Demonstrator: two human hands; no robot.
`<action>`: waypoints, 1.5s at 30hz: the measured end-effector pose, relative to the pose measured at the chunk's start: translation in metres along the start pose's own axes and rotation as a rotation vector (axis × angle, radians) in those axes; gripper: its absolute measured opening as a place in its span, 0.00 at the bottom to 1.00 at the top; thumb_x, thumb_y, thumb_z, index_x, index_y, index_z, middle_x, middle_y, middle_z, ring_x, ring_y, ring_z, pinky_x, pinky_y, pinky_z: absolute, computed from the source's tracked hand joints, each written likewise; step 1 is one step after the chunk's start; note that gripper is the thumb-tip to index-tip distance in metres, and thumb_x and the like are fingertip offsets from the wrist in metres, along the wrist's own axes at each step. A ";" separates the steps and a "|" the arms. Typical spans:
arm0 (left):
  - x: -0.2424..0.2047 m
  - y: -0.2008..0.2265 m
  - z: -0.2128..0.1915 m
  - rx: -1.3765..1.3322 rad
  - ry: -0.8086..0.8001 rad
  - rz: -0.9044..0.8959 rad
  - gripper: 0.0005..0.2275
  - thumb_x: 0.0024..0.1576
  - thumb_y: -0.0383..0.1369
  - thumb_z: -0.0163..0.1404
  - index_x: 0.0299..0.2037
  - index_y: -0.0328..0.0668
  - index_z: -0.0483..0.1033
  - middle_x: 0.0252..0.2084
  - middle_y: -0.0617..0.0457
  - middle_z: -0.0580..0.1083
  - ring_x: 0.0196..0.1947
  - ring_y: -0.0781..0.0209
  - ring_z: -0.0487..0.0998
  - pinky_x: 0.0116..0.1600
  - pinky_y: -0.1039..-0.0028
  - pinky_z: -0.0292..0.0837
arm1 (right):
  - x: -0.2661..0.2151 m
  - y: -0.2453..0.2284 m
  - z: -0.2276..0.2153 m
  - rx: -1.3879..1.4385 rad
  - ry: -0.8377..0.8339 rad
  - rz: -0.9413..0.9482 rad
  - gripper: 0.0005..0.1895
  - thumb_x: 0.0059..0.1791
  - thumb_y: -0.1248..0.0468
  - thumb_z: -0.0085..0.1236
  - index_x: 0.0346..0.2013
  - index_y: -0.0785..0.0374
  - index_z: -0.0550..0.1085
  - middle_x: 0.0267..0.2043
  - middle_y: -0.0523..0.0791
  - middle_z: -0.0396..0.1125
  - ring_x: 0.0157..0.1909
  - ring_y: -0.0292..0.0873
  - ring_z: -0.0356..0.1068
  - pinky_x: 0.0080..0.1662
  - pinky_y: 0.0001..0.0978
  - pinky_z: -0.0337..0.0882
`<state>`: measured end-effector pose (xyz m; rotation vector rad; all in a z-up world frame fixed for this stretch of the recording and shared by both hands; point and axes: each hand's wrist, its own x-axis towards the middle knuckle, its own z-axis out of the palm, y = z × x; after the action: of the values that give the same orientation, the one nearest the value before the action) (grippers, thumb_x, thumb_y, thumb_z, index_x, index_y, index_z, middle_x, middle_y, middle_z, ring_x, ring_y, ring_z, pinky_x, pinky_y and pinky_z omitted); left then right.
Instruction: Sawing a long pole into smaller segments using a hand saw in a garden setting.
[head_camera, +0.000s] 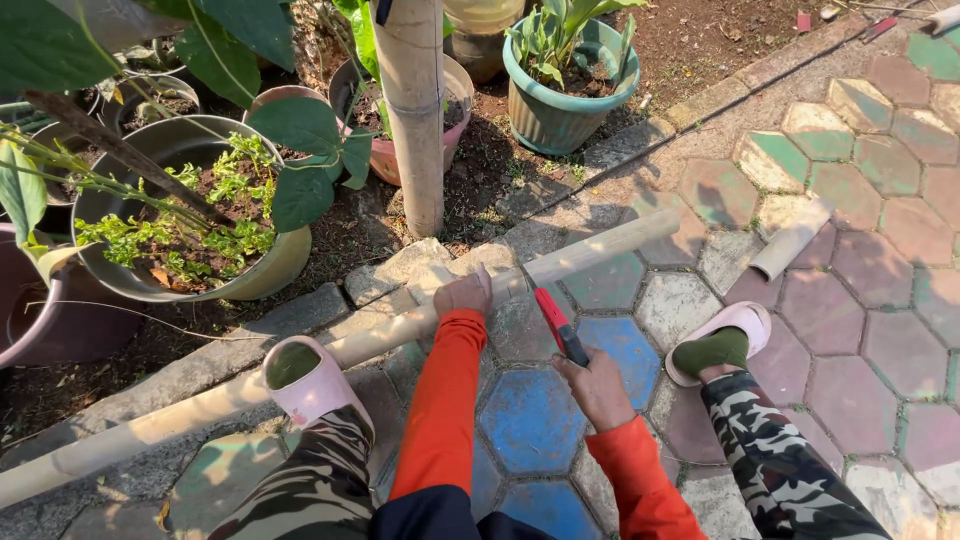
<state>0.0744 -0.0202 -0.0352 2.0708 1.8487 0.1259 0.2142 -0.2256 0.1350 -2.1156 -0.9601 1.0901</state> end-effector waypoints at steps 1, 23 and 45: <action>0.000 0.001 -0.003 0.001 -0.007 0.000 0.29 0.66 0.50 0.26 0.33 0.48 0.85 0.34 0.45 0.81 0.34 0.48 0.84 0.42 0.57 0.77 | 0.001 0.003 0.002 0.000 -0.002 0.007 0.17 0.46 0.54 0.59 0.30 0.68 0.73 0.18 0.44 0.61 0.21 0.40 0.60 0.28 0.39 0.60; -0.029 0.000 -0.027 -0.050 0.034 0.057 0.31 0.64 0.58 0.30 0.34 0.43 0.83 0.30 0.43 0.79 0.35 0.48 0.81 0.49 0.57 0.73 | -0.006 0.056 -0.006 0.515 -0.091 0.038 0.13 0.46 0.61 0.63 0.26 0.63 0.68 0.17 0.39 0.53 0.18 0.35 0.50 0.24 0.33 0.52; -0.004 -0.003 -0.016 -0.017 0.230 -0.017 0.27 0.66 0.50 0.34 0.28 0.44 0.83 0.27 0.45 0.79 0.27 0.47 0.80 0.41 0.60 0.76 | 0.016 0.040 0.016 0.369 0.011 -0.140 0.12 0.45 0.61 0.64 0.25 0.62 0.70 0.16 0.37 0.56 0.18 0.33 0.53 0.27 0.32 0.61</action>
<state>0.0662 -0.0206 -0.0202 2.1032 1.9879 0.3885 0.2209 -0.2336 0.0899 -1.7292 -0.8157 1.0895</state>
